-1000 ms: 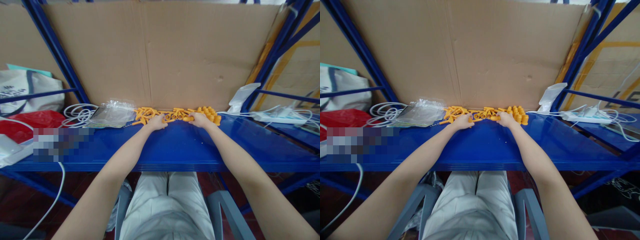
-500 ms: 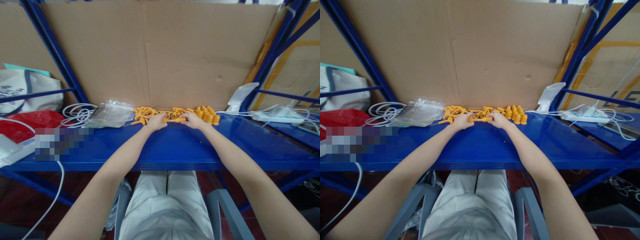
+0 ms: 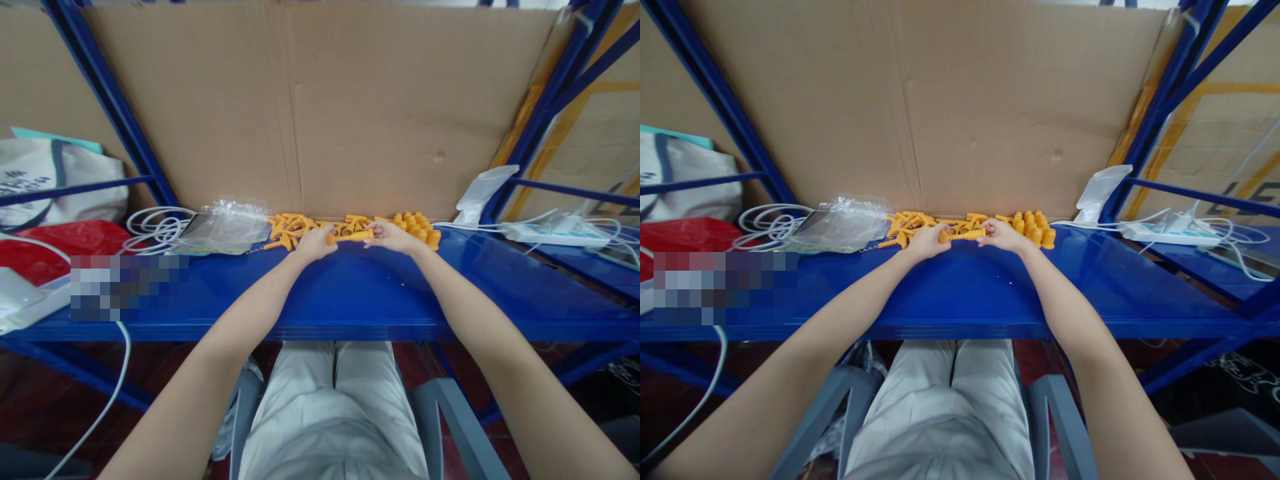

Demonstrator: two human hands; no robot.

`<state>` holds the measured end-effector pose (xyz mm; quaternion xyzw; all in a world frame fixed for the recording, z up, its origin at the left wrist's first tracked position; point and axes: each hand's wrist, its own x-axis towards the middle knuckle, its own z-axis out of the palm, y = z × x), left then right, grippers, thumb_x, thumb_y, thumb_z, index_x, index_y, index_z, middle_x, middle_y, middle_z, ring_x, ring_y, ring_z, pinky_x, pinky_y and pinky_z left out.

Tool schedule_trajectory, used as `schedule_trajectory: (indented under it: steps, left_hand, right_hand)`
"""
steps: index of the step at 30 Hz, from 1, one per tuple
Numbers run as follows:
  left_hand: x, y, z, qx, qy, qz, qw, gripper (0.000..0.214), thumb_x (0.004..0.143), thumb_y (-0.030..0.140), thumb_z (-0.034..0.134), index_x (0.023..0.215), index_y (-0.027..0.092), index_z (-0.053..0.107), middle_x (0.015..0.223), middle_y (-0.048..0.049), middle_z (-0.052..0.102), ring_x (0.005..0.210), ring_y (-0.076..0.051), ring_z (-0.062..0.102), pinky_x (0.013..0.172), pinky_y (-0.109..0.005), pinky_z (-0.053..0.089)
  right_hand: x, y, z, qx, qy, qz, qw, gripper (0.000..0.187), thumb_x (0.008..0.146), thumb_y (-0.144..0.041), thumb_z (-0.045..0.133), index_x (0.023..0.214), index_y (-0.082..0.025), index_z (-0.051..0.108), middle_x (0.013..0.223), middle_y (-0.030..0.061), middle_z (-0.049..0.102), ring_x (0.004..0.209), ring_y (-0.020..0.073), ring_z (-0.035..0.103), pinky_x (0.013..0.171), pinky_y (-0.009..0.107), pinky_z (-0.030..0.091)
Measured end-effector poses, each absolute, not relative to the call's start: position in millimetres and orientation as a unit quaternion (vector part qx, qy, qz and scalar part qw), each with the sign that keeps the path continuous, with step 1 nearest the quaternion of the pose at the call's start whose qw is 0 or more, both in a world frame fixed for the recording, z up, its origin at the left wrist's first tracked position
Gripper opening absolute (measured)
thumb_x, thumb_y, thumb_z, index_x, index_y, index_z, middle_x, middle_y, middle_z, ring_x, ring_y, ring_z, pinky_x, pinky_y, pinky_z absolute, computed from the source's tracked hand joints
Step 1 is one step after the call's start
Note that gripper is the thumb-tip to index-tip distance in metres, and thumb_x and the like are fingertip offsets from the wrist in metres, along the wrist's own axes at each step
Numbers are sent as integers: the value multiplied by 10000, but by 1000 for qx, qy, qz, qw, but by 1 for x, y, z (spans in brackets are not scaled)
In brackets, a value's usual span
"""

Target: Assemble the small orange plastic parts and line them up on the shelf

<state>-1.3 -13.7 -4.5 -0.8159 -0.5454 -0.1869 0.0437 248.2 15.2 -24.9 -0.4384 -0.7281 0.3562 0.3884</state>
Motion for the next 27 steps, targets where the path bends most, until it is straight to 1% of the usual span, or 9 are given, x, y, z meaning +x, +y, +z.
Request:
schedule_trajectory:
  steps: [4,7,9,12,15,19,21,24,27]
  left_hand:
    - [-2,-14,-5,-817,-539,-198,46,425,863,292,643,1278,198,639,1085,-104,773,1033,-284,724,857,-329,535]
    - [-4,-13,-4,-817,-536,-206,54,433,867,295,641,1288,197,631,1096,-104,773,1056,-283,720,881,-332,529]
    - [-5,-12,-4,-818,-536,-204,55,436,869,301,639,1291,193,629,1104,-111,771,1068,-291,718,886,-338,528]
    - [-5,-12,-4,-816,-542,-196,53,431,867,319,639,1280,198,633,1108,-114,769,1075,-300,715,878,-337,528]
    - [-4,-10,-5,-812,-551,-188,53,436,867,330,637,1285,207,630,1123,-111,766,1091,-299,711,882,-331,524]
    - [-3,-9,-5,-804,-563,-186,52,458,883,347,625,1317,202,613,1124,-122,763,1096,-299,709,880,-333,524]
    - [-3,-10,-5,-802,-566,-186,51,461,888,356,623,1321,198,609,1127,-129,761,1098,-301,708,873,-333,525]
    - [-2,-14,-3,-800,-566,-190,51,464,892,362,623,1324,195,604,1117,-131,762,1094,-303,710,868,-334,527]
    - [0,-18,-1,-799,-567,-193,52,450,897,367,617,1315,200,607,1102,-123,765,1084,-301,715,869,-337,528]
  right_hand:
    - [248,1,-14,-445,-718,400,356,355,825,-451,825,962,-187,631,887,84,761,731,189,749,823,390,649]
    - [242,-11,-8,-459,-710,406,347,478,918,-638,651,870,-162,648,784,118,761,607,169,718,677,309,637]
    - [238,-15,-7,-478,-701,398,350,541,941,-694,565,822,-171,635,709,114,746,535,155,680,579,269,596]
    - [235,-15,-9,-501,-696,384,342,555,945,-720,523,792,-193,609,660,96,731,470,139,628,467,237,518]
    - [235,-12,-12,-503,-701,376,339,542,972,-696,492,803,-193,599,714,104,749,473,128,620,445,225,489]
    - [237,-12,-11,-477,-716,378,343,354,978,-525,616,1079,-186,605,852,91,783,536,128,659,513,230,527]
    - [236,-14,-9,-480,-713,378,345,347,953,-454,677,1156,-192,574,845,63,779,535,123,654,534,231,529]
    - [235,-17,-5,-486,-707,381,346,350,961,-524,643,1022,-183,596,747,57,748,495,117,616,514,231,505]
    - [235,-17,-5,-500,-700,370,352,530,927,-707,570,882,-181,624,623,63,686,444,128,564,482,260,494]
